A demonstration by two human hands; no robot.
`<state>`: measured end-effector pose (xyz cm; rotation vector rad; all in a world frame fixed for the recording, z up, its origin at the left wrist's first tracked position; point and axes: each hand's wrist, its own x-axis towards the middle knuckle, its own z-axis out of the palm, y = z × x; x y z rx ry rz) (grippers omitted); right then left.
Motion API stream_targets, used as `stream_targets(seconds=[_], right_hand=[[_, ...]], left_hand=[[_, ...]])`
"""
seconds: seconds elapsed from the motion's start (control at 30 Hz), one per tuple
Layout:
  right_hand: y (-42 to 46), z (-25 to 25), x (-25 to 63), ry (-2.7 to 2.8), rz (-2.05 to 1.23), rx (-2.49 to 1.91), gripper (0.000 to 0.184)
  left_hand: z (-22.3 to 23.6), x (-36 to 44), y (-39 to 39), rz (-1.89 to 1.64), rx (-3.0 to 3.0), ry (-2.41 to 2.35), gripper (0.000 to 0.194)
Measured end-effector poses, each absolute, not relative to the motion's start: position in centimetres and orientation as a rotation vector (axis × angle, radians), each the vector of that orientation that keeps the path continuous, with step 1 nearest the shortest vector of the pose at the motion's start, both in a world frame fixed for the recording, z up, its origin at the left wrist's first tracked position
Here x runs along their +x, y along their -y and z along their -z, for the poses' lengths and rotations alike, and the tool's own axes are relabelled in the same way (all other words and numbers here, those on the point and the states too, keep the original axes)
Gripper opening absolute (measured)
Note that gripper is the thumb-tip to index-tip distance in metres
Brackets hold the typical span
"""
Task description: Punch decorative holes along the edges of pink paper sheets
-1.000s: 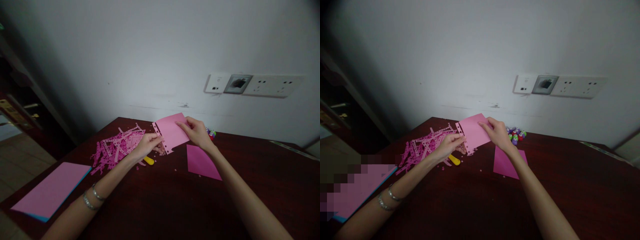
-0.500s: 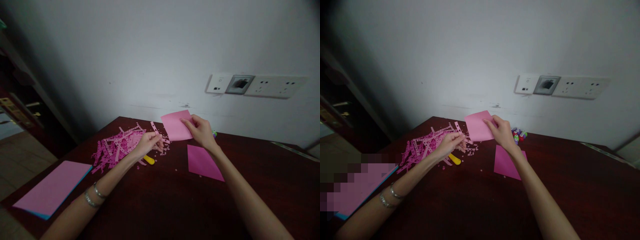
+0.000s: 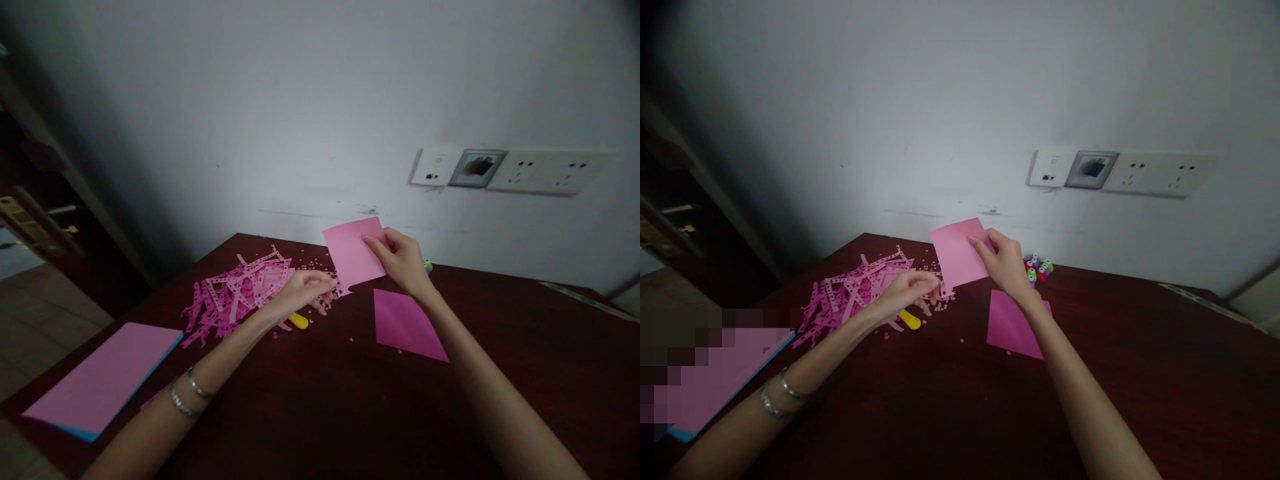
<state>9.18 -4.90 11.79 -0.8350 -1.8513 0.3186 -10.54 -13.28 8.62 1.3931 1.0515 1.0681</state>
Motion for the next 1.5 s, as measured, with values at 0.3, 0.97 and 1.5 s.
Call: stream_targets(seconds=[0.3, 0.97, 1.5], right_hand=[[5.3, -11.8, 8.9, 1.848, -0.306, -0.825, 0.035], [5.4, -12.0, 9.2, 1.76, -0.203, -0.817, 0.031], [4.5, -13.3, 11.6, 1.766, -0.504, -0.802, 0.028]], left_hand=[[-7.6, -9.6, 13.6, -1.058, 1.174, -0.943, 0.018], [-8.1, -9.6, 13.8, -1.066, 1.249, -0.936, 0.02], [-5.3, -19.0, 9.5, -0.616, 2.014, -1.907, 0.027]])
